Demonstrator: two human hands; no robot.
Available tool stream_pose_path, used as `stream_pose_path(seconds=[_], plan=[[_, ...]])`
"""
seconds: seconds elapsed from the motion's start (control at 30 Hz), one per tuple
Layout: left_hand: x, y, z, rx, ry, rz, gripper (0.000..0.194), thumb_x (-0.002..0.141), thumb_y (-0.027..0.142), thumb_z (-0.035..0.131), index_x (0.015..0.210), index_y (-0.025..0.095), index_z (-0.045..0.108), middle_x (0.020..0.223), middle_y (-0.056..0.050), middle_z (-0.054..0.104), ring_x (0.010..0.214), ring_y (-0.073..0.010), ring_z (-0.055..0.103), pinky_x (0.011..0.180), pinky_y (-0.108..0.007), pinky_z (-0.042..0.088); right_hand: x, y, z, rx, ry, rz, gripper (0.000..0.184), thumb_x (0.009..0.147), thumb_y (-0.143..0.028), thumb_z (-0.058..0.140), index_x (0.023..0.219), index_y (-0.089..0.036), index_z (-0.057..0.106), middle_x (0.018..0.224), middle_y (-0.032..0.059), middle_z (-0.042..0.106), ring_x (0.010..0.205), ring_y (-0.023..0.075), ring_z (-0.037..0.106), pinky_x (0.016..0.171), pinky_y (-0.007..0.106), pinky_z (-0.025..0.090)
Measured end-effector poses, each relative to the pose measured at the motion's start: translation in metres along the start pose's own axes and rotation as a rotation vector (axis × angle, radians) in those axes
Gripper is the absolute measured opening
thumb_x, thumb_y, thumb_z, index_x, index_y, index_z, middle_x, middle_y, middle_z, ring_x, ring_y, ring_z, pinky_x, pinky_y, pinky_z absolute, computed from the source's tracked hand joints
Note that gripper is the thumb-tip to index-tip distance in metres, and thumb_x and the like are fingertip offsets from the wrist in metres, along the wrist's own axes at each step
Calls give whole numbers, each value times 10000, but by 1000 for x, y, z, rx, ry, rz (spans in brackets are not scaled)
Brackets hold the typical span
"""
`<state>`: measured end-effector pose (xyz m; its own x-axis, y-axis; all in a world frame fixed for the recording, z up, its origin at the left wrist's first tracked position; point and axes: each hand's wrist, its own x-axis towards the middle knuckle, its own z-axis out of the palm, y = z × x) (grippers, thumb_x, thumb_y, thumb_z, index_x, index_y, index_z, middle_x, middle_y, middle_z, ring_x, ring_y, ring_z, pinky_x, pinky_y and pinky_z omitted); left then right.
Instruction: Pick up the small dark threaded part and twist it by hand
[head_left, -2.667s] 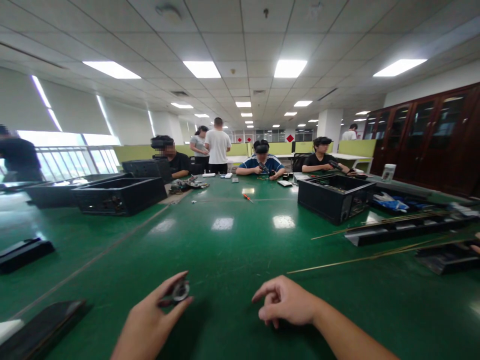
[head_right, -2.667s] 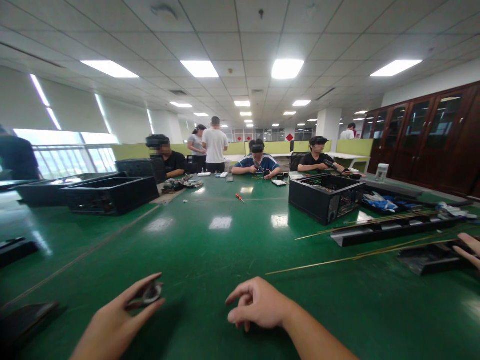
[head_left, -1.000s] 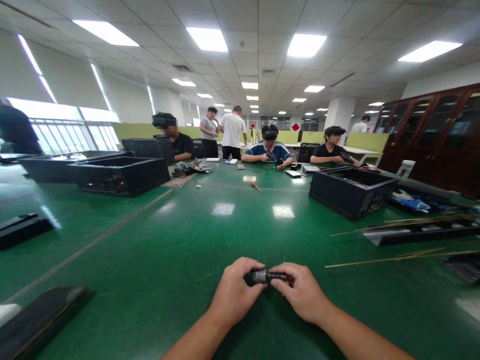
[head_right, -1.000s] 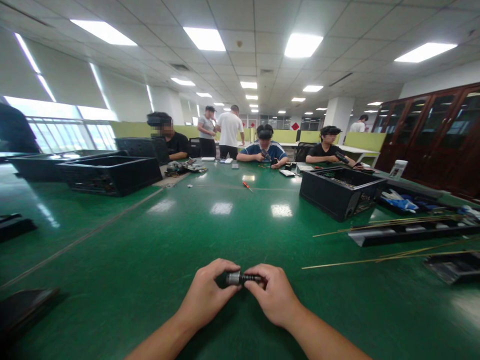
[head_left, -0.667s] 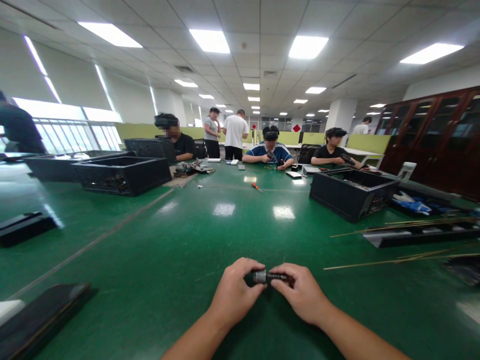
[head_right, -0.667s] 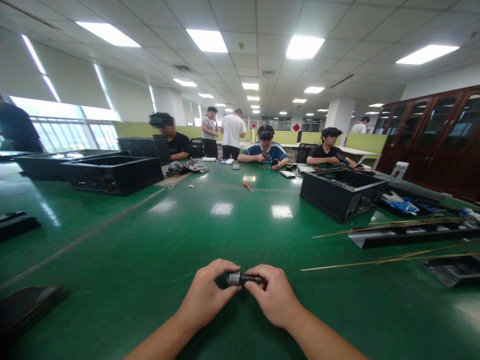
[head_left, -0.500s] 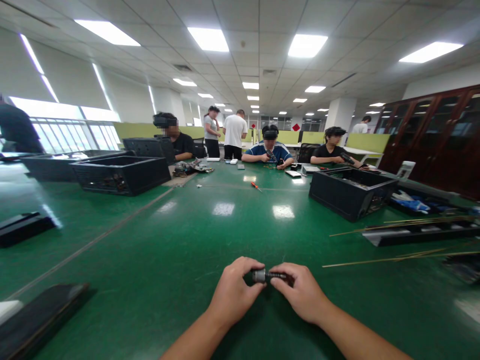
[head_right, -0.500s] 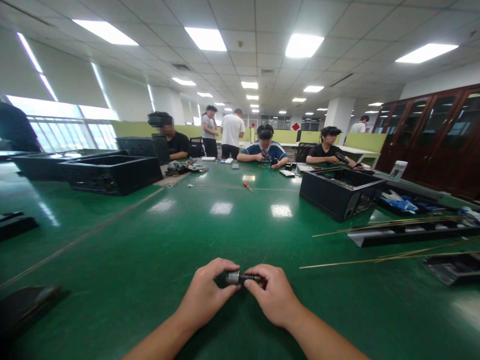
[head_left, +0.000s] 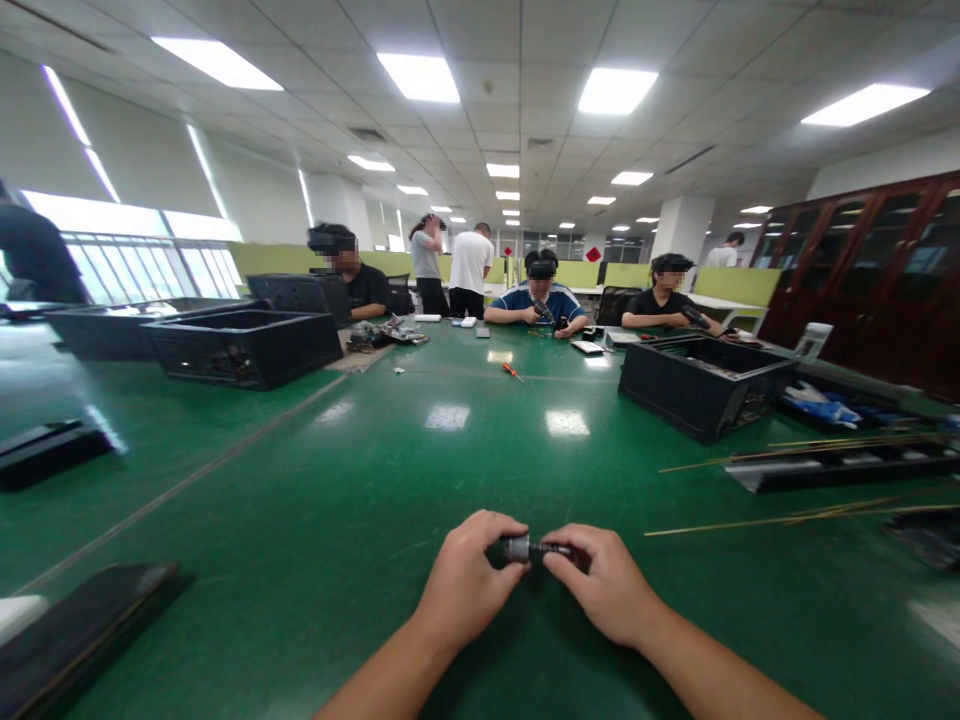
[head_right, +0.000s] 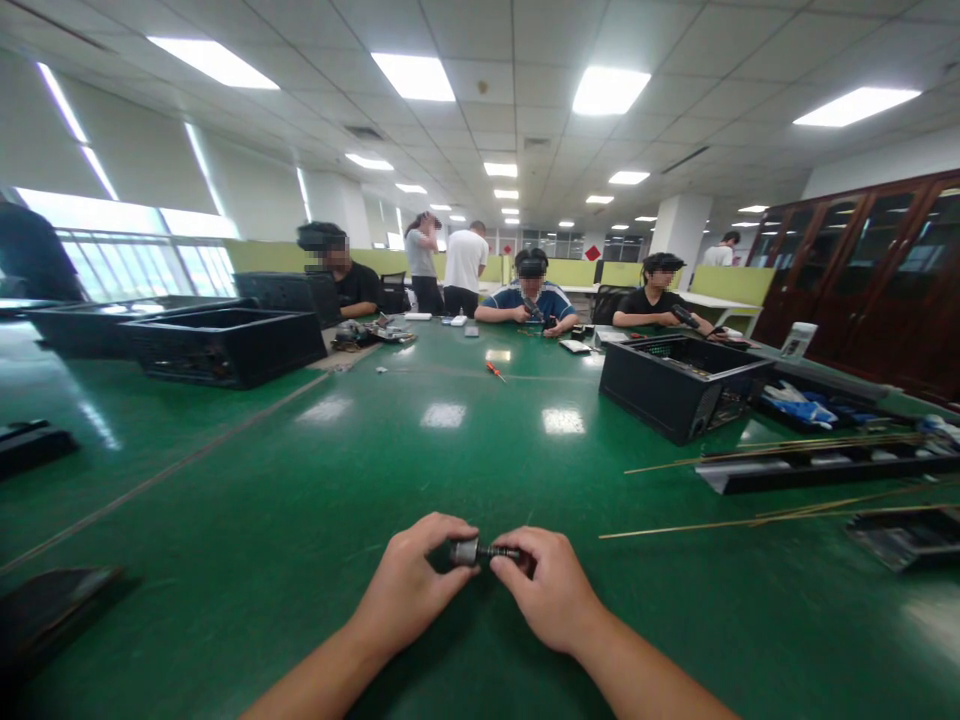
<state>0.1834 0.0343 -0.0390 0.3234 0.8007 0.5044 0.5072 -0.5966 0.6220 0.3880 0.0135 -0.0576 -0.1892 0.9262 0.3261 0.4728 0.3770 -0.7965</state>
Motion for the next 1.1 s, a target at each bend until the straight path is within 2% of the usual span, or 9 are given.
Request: stream_pose_path(seconds=[0.4,0.73,1.1], plan=[[1,-3,-2,18,9,17,298,688,64,758,931,226,700,903,-9,717,863,-190,676,805,-321,523,-2,-6,-3,-1,24,-2,152,855,-240,626,944,-185,736,780,27,672,695,168,579,657,264,419],[1,-3,-4,26,23,14,311,685,56,754,938,227,693,920,-11,717,879,-194,675,814,-331,521,-2,-1,-3,56,-19,72,210,909,-335,568,963,-180,699,688,-5,589,634,156,555,607,257,397],[3,-4,-7,53,36,28,288,704,77,733,943,230,685,918,-10,717,869,-193,678,817,-327,531,-1,7,-1,187,-43,117,303,963,-439,494,907,-168,619,761,19,644,640,148,600,631,250,442]])
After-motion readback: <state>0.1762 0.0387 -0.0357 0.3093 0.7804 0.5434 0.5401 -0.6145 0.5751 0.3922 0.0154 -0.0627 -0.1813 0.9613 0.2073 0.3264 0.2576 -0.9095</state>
